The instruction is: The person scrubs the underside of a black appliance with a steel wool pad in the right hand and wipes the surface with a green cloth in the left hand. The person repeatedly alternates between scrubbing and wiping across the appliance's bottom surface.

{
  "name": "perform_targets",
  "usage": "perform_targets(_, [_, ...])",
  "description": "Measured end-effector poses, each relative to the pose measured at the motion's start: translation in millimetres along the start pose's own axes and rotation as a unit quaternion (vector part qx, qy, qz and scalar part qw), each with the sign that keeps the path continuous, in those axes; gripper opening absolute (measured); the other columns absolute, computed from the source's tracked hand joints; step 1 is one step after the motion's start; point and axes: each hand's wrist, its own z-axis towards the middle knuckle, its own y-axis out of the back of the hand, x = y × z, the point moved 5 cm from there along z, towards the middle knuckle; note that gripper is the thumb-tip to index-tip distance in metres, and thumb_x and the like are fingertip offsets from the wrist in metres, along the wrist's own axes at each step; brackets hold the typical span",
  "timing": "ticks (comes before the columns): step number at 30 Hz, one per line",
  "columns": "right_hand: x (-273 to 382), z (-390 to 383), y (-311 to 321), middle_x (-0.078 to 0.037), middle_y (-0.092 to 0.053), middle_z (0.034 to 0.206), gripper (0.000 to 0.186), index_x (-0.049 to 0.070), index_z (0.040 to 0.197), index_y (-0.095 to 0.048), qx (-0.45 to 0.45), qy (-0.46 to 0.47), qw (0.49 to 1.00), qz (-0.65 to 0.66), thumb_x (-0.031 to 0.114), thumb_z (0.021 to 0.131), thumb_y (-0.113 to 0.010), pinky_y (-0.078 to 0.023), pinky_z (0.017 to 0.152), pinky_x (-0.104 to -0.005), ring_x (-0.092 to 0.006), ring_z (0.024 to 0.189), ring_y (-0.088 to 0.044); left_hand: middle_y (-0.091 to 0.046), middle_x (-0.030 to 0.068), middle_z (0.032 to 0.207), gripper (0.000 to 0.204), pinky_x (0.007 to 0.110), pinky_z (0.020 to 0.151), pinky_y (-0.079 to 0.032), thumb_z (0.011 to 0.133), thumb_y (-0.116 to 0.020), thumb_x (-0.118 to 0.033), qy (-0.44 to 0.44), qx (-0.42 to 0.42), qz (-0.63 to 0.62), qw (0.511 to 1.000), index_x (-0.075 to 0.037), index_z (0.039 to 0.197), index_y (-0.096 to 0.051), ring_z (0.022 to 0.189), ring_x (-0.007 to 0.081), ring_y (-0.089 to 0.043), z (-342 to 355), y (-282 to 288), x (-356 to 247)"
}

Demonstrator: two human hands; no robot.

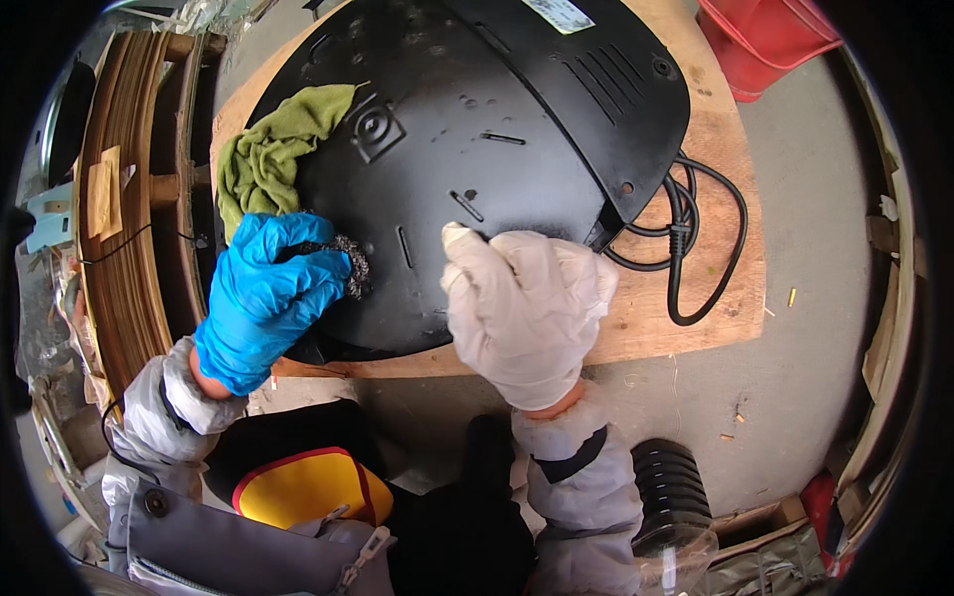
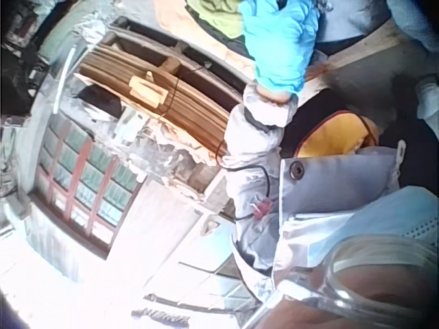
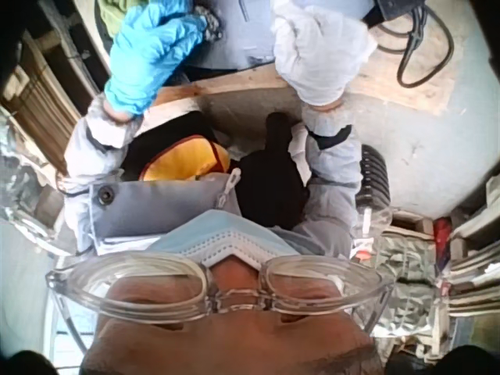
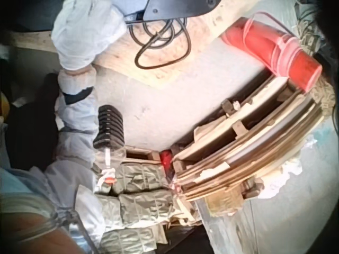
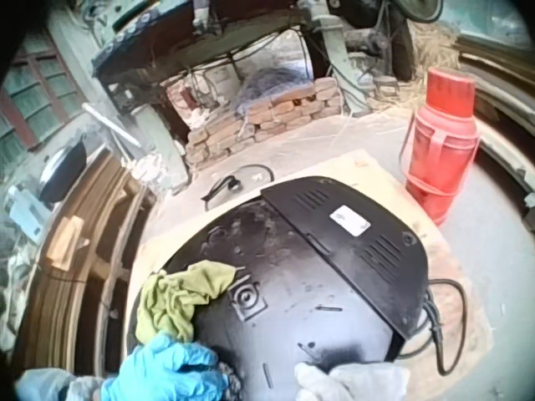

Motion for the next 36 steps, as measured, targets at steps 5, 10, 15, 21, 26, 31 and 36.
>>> perform_targets(5, [-7.0, 2.9, -4.1, 0.006, -0.058, 0.092, 0.026, 0.021, 0.111, -0.077, -0.004, 0.04, 0.998, 0.04, 0.023, 0.085, -0.075, -0.037, 0.075, -0.0382, -0.0161, 0.08, -0.054, -0.068, 0.0033, 0.103, 0.026, 0.038, 0.068, -0.055, 0.082, -0.081, -0.017, 0.015, -0.015, 0.071, 0.997, -0.018, 0.108, -0.076, 0.089, 0.0275, -0.064, 34.3, -14.4, 0.9])
perform_targets(10, [-14.2, 1.8, -5.5, 0.007, -0.055, 0.085, 0.024, 0.018, 0.107, -0.079, -0.01, 0.047, 0.995, 0.087, 0.023, 0.084, -0.074, -0.037, 0.069, -0.0356, -0.0158, 0.076, -0.053, -0.068, 0.0007, 0.098, 0.03, 0.039, 0.064, -0.052, 0.077, -0.08, -0.015, -0.058, -0.001, 0.047, 0.997, -0.021, 0.106, -0.076, 0.083, 0.0265, -0.063, 42.0, -2.6, -14.5])
perform_targets(15, [-15.1, -0.6, -6.0, 0.01, -0.055, 0.081, 0.024, 0.022, 0.107, -0.08, -0.021, 0.026, 0.997, 0.072, 0.028, 0.085, -0.073, -0.036, 0.074, -0.0357, -0.0137, 0.082, -0.051, -0.068, 0.0005, 0.096, 0.029, 0.039, 0.066, -0.05, 0.073, -0.081, -0.011, -0.018, 0.04, 0.059, 0.997, -0.019, 0.099, -0.075, 0.079, 0.0265, -0.062, 23.1, -6.0, -4.5])
perform_targets(21, [-12.2, 1.6, -3.9, 0.009, -0.055, 0.08, 0.025, 0.023, 0.107, -0.081, -0.02, 0.022, 0.997, 0.077, 0.027, 0.084, -0.073, -0.037, 0.073, -0.0354, -0.0134, 0.078, -0.052, -0.067, -0.0003, 0.096, 0.026, 0.039, 0.07, -0.049, 0.075, -0.08, -0.011, -0.044, 0.021, 0.031, 0.998, -0.019, 0.099, -0.075, 0.082, 0.0267, -0.062, 29.8, -2.3, -14.1])
perform_targets(26, [-10.4, 4.7, -0.6, 0.008, -0.055, 0.079, 0.023, 0.021, 0.104, -0.082, -0.01, 0.026, 0.998, 0.064, 0.021, 0.082, -0.075, -0.039, 0.073, -0.034, -0.0139, 0.073, -0.054, -0.066, 0.0002, 0.093, 0.027, 0.04, 0.065, -0.048, 0.074, -0.078, -0.012, -0.009, 0.063, 0.109, 0.992, -0.02, 0.1, -0.074, 0.078, 0.0269, -0.058, 34.7, -8.3, -11.1])
perform_targets(31, [-11.1, 3.1, -1.7, 0.008, -0.056, 0.079, 0.024, 0.021, 0.105, -0.082, -0.012, 0.017, 0.995, 0.096, 0.019, 0.083, -0.074, -0.039, 0.073, -0.0346, -0.0141, 0.072, -0.054, -0.066, -0.0008, 0.095, 0.028, 0.04, 0.064, -0.048, 0.075, -0.077, -0.012, -0.047, 0.019, 0.058, 0.997, -0.021, 0.101, -0.075, 0.079, 0.026, -0.059, 26.5, -5.5, -14.0])
perform_targets(36, [-13.6, 0.1, -3.7, 0.01, -0.056, 0.082, 0.028, 0.024, 0.113, -0.08, -0.017, 0.008, 0.996, 0.086, 0.03, 0.087, -0.072, -0.037, 0.074, -0.0376, -0.0139, 0.078, -0.052, -0.064, -0.0013, 0.092, 0.025, 0.04, 0.062, -0.047, 0.075, -0.076, -0.014, -0.019, 0.061, 0.123, 0.99, -0.019, 0.099, -0.074, 0.078, 0.0261, -0.057, 35.6, -10.6, -9.4])
